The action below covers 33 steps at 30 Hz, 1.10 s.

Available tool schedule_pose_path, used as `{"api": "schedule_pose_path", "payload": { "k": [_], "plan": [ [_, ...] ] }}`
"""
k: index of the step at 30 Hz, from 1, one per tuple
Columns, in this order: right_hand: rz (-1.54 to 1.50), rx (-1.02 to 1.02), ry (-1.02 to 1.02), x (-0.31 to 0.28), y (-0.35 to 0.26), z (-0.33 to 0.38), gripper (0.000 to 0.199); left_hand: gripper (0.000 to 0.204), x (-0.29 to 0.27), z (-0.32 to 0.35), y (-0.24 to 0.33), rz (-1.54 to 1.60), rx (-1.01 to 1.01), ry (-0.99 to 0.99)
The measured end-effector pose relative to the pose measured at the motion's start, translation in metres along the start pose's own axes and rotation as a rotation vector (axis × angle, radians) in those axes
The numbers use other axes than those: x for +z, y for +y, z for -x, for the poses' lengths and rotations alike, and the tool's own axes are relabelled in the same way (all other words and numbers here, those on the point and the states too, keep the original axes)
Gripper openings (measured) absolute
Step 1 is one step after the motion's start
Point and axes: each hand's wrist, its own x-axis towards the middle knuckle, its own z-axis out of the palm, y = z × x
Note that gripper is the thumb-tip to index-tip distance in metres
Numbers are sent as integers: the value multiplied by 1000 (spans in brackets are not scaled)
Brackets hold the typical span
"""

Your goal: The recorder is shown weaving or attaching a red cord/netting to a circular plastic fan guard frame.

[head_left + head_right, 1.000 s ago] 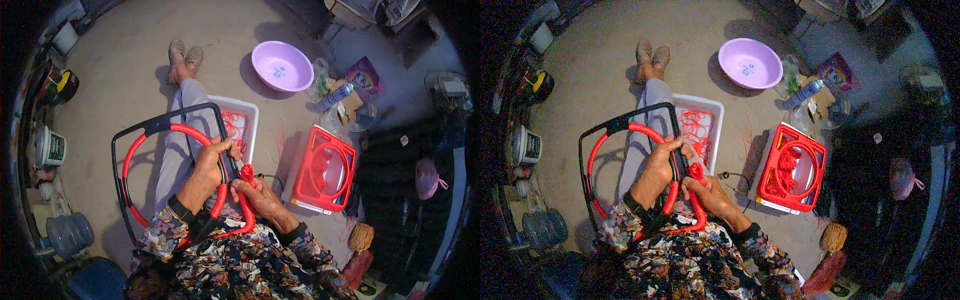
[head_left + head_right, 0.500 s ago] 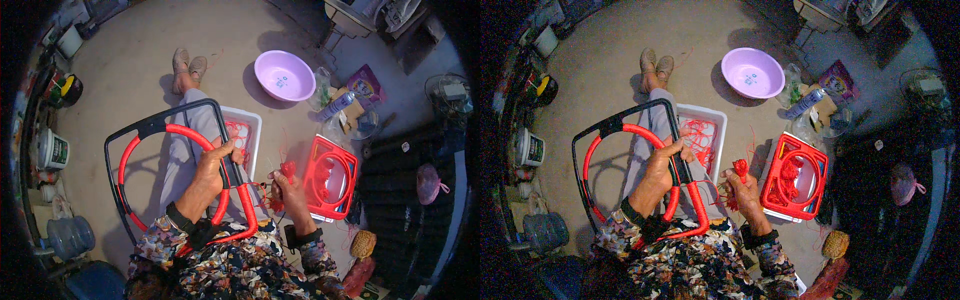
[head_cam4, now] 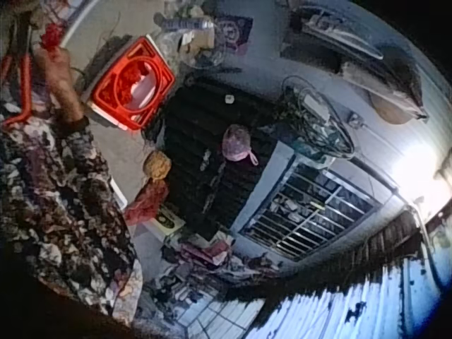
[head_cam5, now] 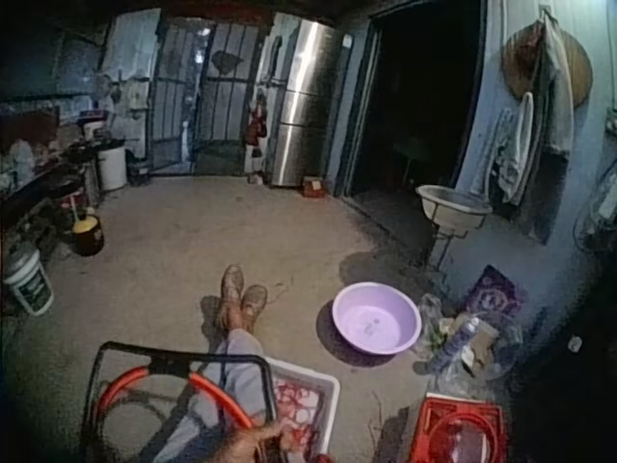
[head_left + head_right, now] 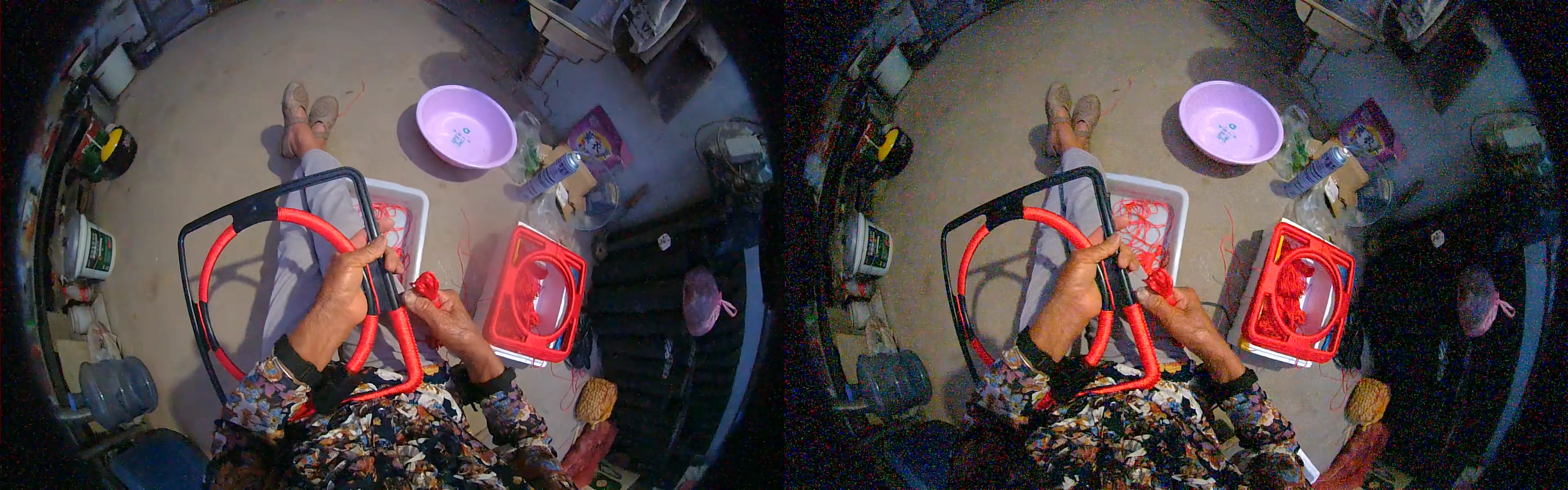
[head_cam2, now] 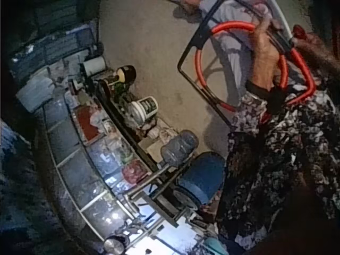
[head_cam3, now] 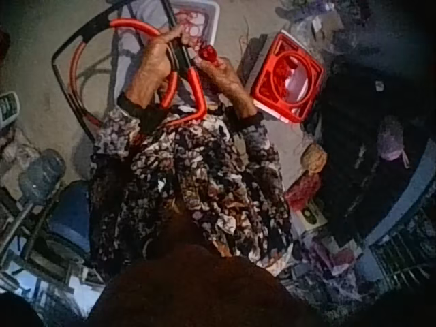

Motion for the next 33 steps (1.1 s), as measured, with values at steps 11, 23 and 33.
{"api": "schedule_pose_path", "payload": {
  "k": [11,23,33],
  "plan": [
    [97,-72,-61,17,0,9,27,28,-4,1,-1,122,-84,-71],
    [50,-95,6,23,28,17,24,26,-6,5,-5,129,-129,-64],
    [-123,123,-43,11,6,18,29,27,15,15,10,67,3,-113]
  ]
}}
